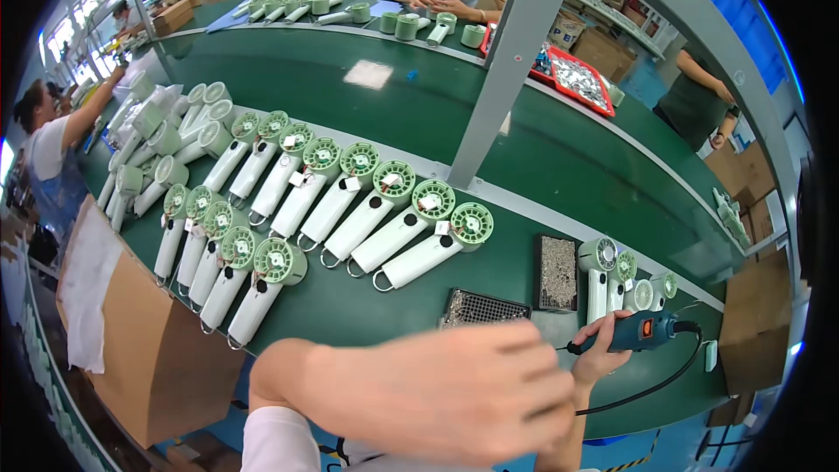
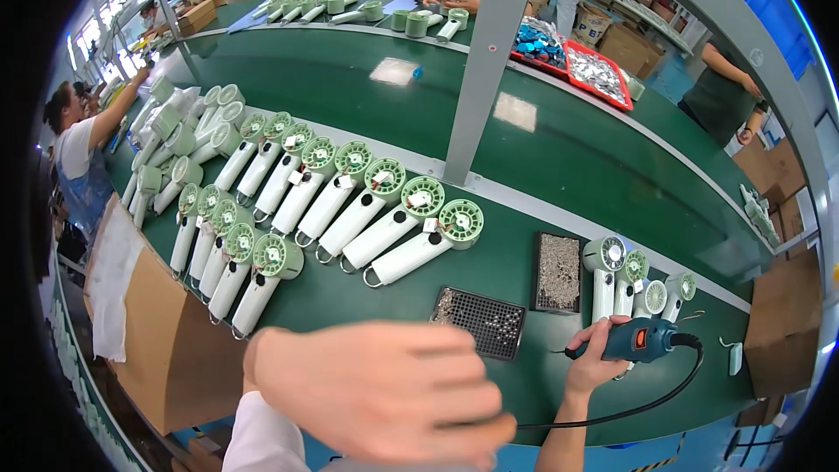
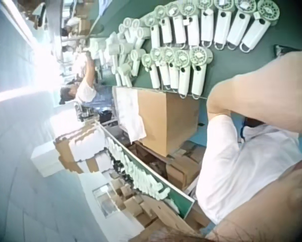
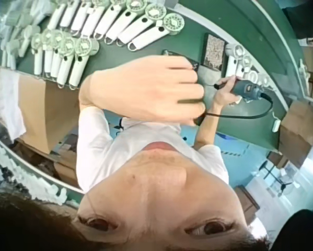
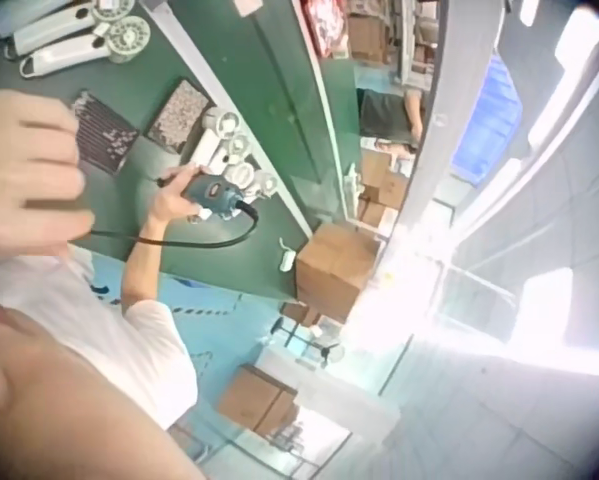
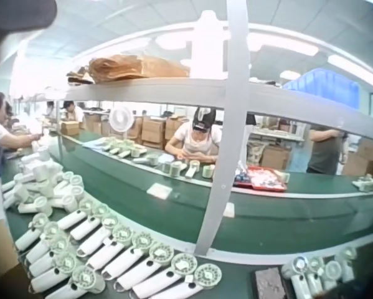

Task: The person arranges screws into a tray by hand and assembles portable fans by driving screws into them using an electric screwdriver.

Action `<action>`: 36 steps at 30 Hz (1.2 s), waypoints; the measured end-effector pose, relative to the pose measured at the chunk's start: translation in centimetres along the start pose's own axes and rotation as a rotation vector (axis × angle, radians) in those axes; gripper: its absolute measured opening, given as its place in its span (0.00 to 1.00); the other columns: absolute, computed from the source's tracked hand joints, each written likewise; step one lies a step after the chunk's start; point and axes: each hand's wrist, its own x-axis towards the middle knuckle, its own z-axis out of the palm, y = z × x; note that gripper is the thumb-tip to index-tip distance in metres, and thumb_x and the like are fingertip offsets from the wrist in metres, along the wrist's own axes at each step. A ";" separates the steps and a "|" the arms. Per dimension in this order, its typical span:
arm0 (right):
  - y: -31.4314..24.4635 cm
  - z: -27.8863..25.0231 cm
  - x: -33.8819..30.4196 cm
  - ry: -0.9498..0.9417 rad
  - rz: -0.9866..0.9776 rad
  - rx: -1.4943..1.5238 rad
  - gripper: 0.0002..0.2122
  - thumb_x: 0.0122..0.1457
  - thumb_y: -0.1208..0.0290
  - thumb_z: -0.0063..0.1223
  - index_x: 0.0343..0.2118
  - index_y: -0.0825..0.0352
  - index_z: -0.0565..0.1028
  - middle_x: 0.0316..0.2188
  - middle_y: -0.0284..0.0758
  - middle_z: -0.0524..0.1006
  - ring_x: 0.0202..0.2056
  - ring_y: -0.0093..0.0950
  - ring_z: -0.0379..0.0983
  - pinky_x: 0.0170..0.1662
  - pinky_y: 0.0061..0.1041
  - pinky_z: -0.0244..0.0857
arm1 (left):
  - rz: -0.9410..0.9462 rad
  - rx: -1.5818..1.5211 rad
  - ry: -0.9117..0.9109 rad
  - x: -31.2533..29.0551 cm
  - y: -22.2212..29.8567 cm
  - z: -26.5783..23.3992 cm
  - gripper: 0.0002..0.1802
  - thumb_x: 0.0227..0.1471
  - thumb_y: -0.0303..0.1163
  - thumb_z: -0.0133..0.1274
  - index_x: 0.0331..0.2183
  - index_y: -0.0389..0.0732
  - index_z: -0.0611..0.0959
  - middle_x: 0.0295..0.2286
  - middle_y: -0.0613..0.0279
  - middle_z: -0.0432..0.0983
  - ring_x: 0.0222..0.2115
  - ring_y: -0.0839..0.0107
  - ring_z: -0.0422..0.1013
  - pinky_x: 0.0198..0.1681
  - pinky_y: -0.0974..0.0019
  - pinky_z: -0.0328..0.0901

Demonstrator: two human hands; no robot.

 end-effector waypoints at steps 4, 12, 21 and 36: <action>-0.7 0.1 0.1 0.039 -0.013 -0.034 0.07 0.62 0.77 0.45 0.41 0.71 0.63 0.13 0.30 0.67 0.13 0.19 0.63 0.21 0.18 0.58 | 0.090 0.045 -0.015 1.4 1.4 -1.0 0.08 0.40 0.31 0.57 0.25 0.38 0.77 0.23 0.61 0.74 0.29 0.69 0.72 0.37 0.69 0.65; -0.1 1.4 0.5 0.010 -0.011 -0.059 0.08 0.61 0.79 0.46 0.41 0.72 0.64 0.15 0.31 0.66 0.12 0.20 0.62 0.18 0.19 0.59 | -0.055 0.446 0.153 -0.6 -0.2 2.2 0.09 0.48 0.34 0.48 0.27 0.40 0.78 0.28 0.63 0.73 0.30 0.69 0.69 0.39 0.68 0.62; 0.1 2.3 0.5 0.019 0.007 -0.137 0.08 0.60 0.79 0.48 0.41 0.72 0.66 0.16 0.32 0.68 0.13 0.19 0.65 0.18 0.17 0.57 | -0.019 0.428 0.098 -1.3 -0.9 -1.4 0.15 0.35 0.33 0.59 0.29 0.36 0.78 0.24 0.62 0.71 0.26 0.69 0.69 0.32 0.69 0.64; 0.2 0.6 0.2 -0.010 -0.023 -0.109 0.09 0.62 0.77 0.47 0.42 0.72 0.65 0.16 0.32 0.67 0.13 0.21 0.63 0.18 0.20 0.59 | -0.520 0.551 0.870 -11.2 -1.1 -5.9 0.13 0.46 0.32 0.54 0.35 0.37 0.79 0.29 0.57 0.75 0.27 0.65 0.71 0.33 0.58 0.67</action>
